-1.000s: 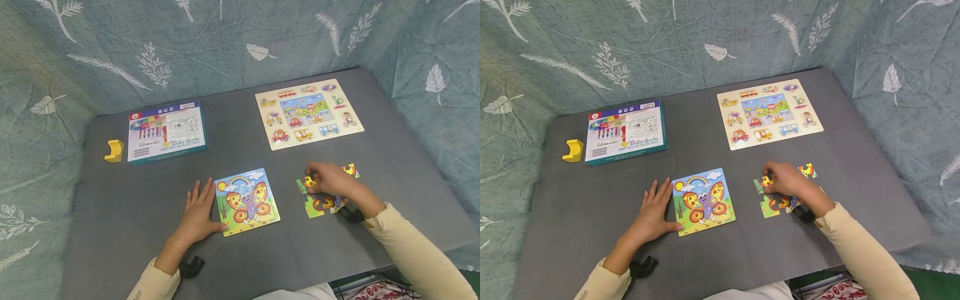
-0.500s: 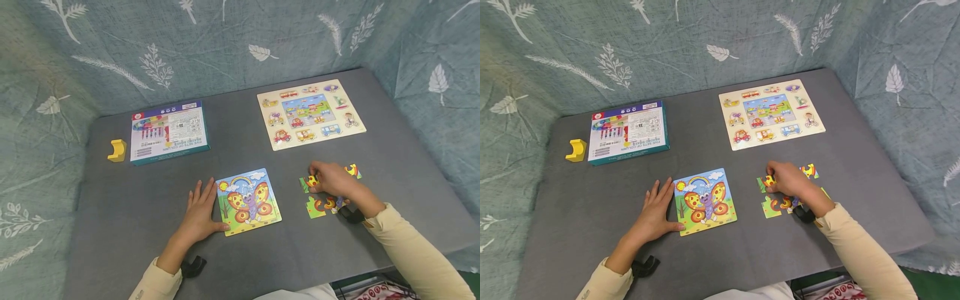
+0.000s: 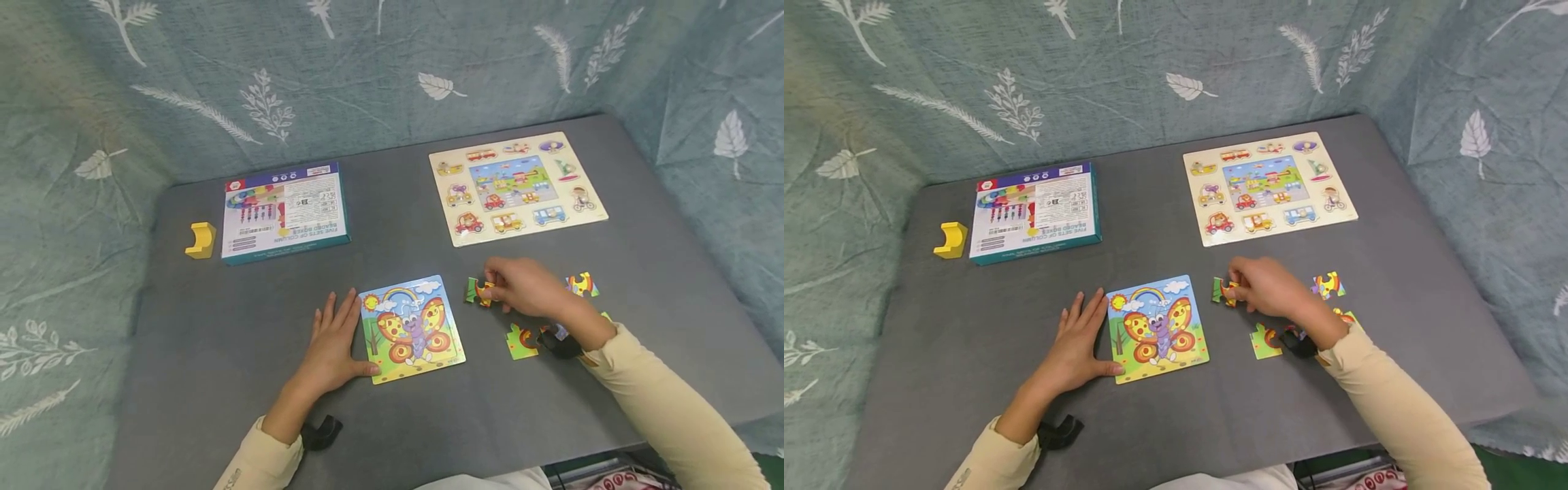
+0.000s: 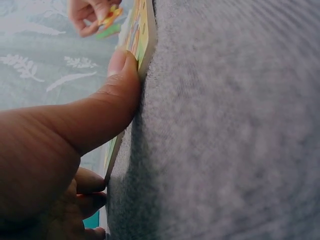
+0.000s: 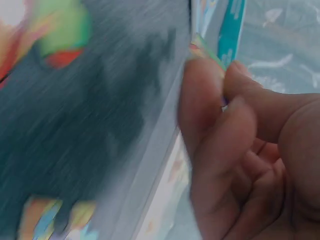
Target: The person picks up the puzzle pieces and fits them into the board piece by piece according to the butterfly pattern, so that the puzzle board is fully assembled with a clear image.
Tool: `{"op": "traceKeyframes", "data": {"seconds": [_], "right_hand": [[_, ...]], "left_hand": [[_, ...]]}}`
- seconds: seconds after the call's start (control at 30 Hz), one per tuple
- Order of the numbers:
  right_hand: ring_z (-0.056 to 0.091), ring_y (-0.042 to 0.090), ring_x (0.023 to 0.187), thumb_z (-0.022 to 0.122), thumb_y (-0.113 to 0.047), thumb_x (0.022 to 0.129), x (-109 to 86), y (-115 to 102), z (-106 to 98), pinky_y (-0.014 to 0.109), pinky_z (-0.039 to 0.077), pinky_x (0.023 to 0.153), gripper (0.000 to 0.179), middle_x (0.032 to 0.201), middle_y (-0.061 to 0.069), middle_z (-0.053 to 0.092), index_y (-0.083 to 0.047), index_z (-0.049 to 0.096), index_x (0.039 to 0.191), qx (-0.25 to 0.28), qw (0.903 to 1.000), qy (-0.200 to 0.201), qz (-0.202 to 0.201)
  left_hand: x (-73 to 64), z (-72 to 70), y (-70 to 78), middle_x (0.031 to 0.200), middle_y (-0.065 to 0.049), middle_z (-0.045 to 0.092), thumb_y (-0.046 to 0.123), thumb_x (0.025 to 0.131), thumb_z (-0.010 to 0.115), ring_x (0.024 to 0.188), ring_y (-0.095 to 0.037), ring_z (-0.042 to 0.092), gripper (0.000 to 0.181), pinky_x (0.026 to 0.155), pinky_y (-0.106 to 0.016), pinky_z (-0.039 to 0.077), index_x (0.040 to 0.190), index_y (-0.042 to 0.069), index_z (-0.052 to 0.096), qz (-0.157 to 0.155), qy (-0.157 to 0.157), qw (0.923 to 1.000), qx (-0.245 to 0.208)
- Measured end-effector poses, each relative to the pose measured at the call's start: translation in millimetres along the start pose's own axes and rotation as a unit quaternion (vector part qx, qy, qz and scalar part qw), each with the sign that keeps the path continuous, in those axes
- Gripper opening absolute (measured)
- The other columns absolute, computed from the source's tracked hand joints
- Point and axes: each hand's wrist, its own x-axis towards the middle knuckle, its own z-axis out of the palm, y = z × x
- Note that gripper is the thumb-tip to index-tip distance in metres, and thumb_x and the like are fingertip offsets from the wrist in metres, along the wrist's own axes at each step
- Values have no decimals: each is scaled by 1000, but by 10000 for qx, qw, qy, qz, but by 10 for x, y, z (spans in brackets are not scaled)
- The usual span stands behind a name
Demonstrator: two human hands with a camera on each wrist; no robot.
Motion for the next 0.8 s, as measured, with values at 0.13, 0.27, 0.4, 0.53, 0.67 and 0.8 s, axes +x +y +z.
{"op": "traceKeyframes", "data": {"seconds": [0.13,0.27,0.4,0.53,0.67,0.8], "right_hand": [[61,8,52,69,-17,89,99,-152,90,26,50,49,19,66,0,61,-12,52,85,563,9981,-58,-253],[61,7,54,70,-11,87,194,-281,211,23,52,50,15,69,2,63,-10,55,87,864,9946,-30,-573],[61,7,55,67,-4,88,272,-403,328,22,52,52,9,71,2,63,-7,59,92,1081,9910,-87,-789],[60,7,58,61,2,88,352,-530,440,22,50,55,13,74,3,63,-5,62,99,1274,9862,-233,-1029],[54,3,62,61,1,85,450,-663,550,19,46,60,16,75,-1,62,-7,66,99,1122,9854,-352,-1230],[53,2,57,60,2,84,523,-777,664,18,45,56,17,71,-2,62,-7,67,98,1138,9862,-587,-1054]], "left_hand": [[0,6,4,163,-10,8,39,61,90,149,-37,-6,124,117,-60,1,154,5,15,9,28,10000,-23],[1,13,-8,163,-10,8,40,61,90,149,-37,-5,124,117,-60,1,154,5,15,18,48,10000,-22],[6,9,-11,163,-10,8,40,61,89,149,-36,-6,125,117,-60,1,154,5,15,1,39,10000,-18],[8,-4,-5,163,-10,8,41,61,89,149,-36,-7,125,117,-60,0,154,6,13,-9,-16,10000,4],[0,-11,-1,163,-10,7,42,62,88,149,-36,-7,124,117,-60,0,154,6,13,-8,-53,10000,17],[-9,-10,-1,163,-9,6,42,63,88,149,-36,-7,124,117,-60,0,154,6,12,-16,-77,10000,20]]}}
